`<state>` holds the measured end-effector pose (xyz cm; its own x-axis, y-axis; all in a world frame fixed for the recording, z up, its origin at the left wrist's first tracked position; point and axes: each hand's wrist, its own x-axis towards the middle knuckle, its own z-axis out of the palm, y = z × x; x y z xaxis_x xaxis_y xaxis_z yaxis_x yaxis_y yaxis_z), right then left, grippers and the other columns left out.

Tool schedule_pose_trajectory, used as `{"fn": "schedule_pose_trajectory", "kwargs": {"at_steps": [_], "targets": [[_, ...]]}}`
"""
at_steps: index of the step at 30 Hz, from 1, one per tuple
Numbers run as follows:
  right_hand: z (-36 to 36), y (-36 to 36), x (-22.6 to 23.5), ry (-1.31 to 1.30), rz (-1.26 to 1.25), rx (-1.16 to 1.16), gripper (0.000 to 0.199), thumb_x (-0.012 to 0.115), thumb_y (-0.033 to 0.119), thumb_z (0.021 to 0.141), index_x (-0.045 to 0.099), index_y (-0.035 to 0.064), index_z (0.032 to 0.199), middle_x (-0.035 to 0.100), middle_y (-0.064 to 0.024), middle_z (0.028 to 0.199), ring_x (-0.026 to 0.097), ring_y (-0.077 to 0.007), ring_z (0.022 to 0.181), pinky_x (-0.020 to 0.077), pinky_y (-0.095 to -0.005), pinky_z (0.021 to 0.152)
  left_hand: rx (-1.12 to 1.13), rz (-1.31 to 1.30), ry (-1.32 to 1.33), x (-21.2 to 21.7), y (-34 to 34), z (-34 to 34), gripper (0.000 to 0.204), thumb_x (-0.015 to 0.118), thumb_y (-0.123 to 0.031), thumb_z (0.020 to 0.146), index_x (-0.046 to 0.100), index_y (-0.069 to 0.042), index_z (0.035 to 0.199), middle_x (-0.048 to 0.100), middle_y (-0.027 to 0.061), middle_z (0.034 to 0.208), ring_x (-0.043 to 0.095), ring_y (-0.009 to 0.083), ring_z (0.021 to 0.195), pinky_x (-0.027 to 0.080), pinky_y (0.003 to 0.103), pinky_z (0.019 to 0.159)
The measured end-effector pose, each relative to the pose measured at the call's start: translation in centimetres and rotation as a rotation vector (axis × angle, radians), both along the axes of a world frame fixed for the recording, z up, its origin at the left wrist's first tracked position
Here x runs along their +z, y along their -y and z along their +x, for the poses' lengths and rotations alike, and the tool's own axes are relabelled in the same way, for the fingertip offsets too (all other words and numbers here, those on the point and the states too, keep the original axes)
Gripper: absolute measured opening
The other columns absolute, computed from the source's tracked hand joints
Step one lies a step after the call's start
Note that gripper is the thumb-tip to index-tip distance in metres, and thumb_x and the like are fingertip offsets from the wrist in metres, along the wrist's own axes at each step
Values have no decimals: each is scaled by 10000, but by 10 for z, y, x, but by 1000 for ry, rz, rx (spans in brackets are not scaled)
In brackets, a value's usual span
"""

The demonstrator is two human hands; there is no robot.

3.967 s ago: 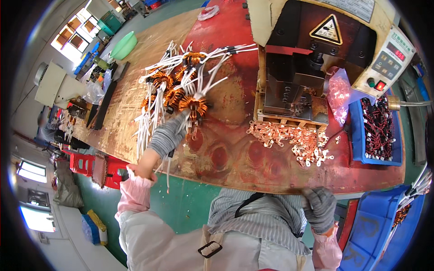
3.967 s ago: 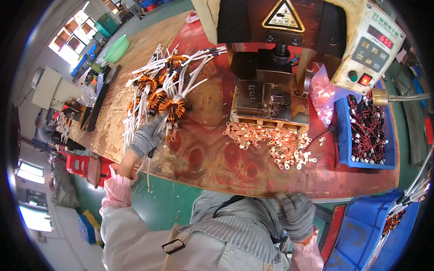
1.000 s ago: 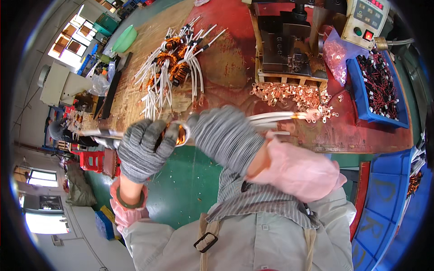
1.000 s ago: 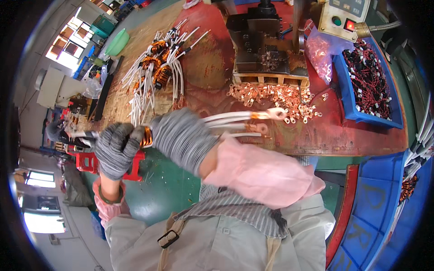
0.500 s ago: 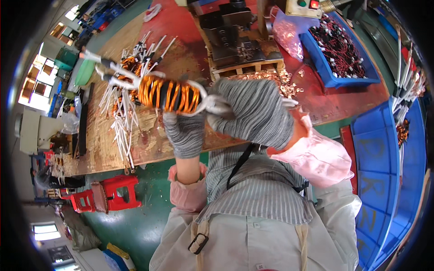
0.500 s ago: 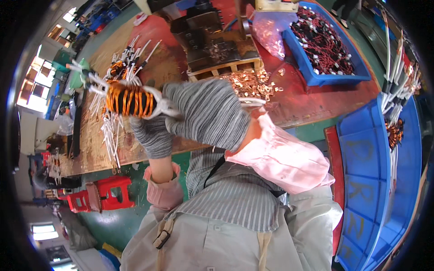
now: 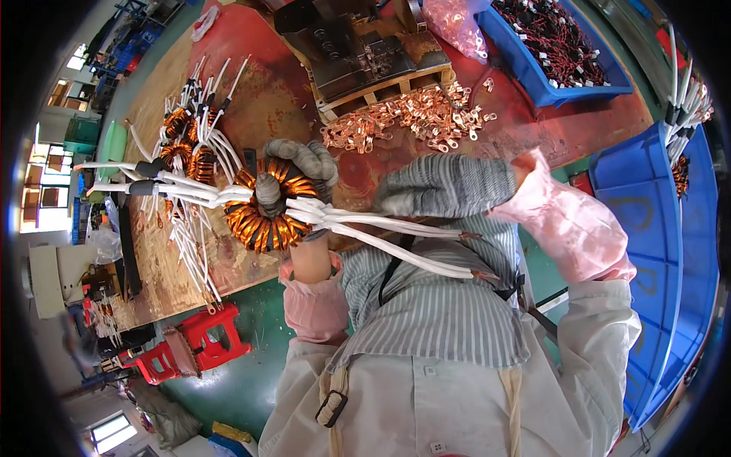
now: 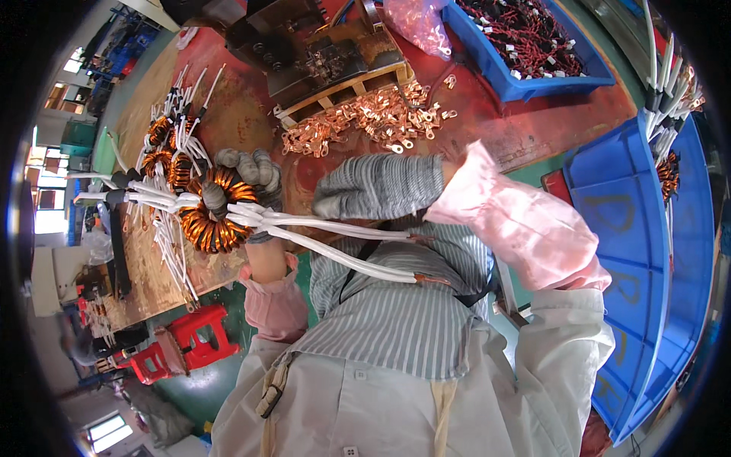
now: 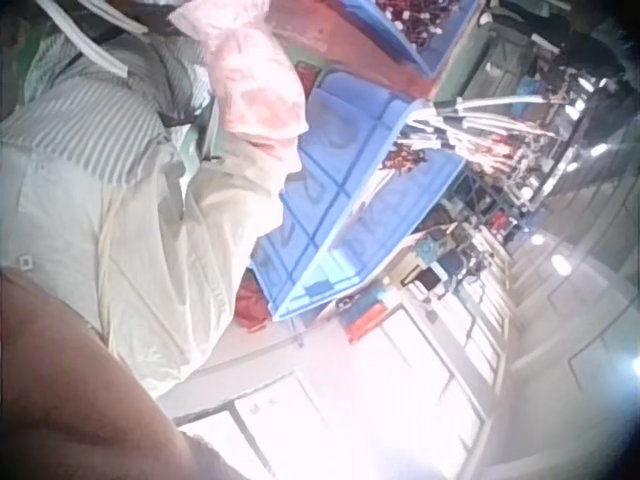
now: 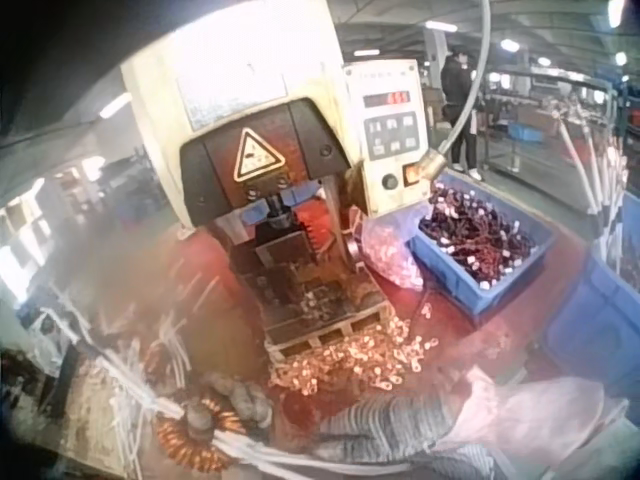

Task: Crimp metal terminals onto the leads of toroidal inductors using a specialized machine.

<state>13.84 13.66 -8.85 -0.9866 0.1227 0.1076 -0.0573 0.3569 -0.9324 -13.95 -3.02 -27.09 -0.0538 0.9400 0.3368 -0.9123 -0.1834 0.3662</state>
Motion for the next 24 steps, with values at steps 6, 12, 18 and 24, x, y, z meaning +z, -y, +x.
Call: {"fn": "schedule_pose_trajectory", "kwargs": {"at_steps": [6, 12, 18, 24], "targets": [[-7, 2, -20, 28, 209, -14, 348, 517, 329, 836, 570, 54, 1043, 598, -155, 958, 576, -299, 902, 454, -362, 771, -43, -65, 16, -24, 77, -7, 891, 670, -325, 604, 184, -127, 1324, 296, 151, 1291, 448, 424, 1016, 494, 525, 615], [-11, -19, -1, -193, 748, -251, 277, 503, 356, 815, 588, 93, 809, 560, -100, 672, 568, -290, 680, 462, -413, 594, 38, -9, -108, 82, -46, 1, 678, 622, -312, 687, 299, -80, 1236, 401, 188, 1164, 512, 411, 926, 516, 494, 618], [-4, -34, 29, -177, 1153, -341, 173, 499, 239, 781, 575, 88, 811, 578, -90, 718, 588, -266, 697, 486, -369, 579, -427, -235, 156, 90, -111, -56, 478, 494, -421, 840, 477, -48, 1139, 578, 140, 971, 532, 326, 902, 455, 422, 768], [1, -49, 28, -235, 1298, -421, 177, 511, 188, 738, 586, 77, 854, 584, -73, 747, 587, -226, 766, 488, -331, 636, -151, 30, -121, 93, -155, -47, 479, 493, -430, 836, 482, -56, 1135, 580, 136, 955, 524, 313, 864, 449, 411, 737]]}}
